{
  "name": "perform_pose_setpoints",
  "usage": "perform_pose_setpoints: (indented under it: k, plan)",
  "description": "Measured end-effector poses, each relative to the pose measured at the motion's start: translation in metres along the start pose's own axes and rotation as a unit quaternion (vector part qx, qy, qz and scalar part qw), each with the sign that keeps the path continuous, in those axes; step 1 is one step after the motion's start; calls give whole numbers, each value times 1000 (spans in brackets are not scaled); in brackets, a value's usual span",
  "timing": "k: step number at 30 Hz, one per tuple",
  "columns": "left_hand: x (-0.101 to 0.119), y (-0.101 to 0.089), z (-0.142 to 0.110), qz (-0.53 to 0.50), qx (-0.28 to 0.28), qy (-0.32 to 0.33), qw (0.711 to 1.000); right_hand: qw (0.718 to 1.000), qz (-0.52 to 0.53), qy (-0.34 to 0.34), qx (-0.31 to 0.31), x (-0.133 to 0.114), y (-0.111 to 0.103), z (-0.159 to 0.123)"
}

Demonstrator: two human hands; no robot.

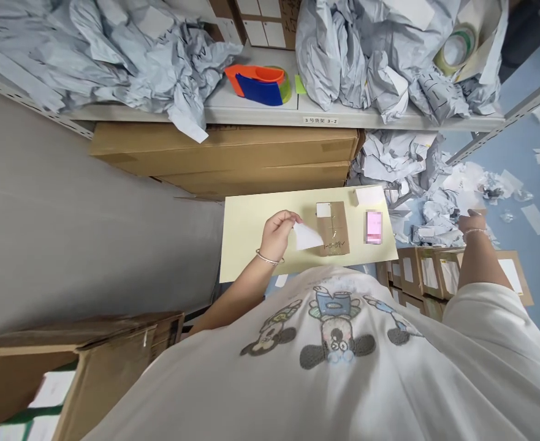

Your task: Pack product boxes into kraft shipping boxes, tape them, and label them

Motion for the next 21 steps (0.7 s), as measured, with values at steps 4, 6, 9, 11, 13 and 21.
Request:
perform_pose_setpoints:
  k: [4, 6, 9, 11, 13, 21]
  plan:
    - [-4, 27, 6, 46, 16, -9, 999, 996, 75, 56, -10, -43, 14, 3]
    - [-8, 40, 7, 49, 29, -22, 998, 989, 134, -10, -66, -81, 38, -22]
    - [-14, 59, 8, 5, 39, -51, 998, 928, 264, -153, -213, -143, 81, -88]
    - [-20, 70, 9, -40, 41, -90, 994, 849, 348, -219, -332, -179, 102, -137]
    - [-27, 77, 10, -70, 45, -127, 988, 798, 394, -212, -405, -203, 112, -175]
    - [-85, 85, 12, -87, 71, -197, 974, 787, 364, -65, -494, -227, 127, -211]
Point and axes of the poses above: each hand's wrist, its own z-axis towards the middle knuckle, its own y-axis out of the palm, x = y × z, the point moved 3 cm from there along z, towards the middle knuckle, and after that the axes turned 5 degrees about y, right-handed, at the moved point
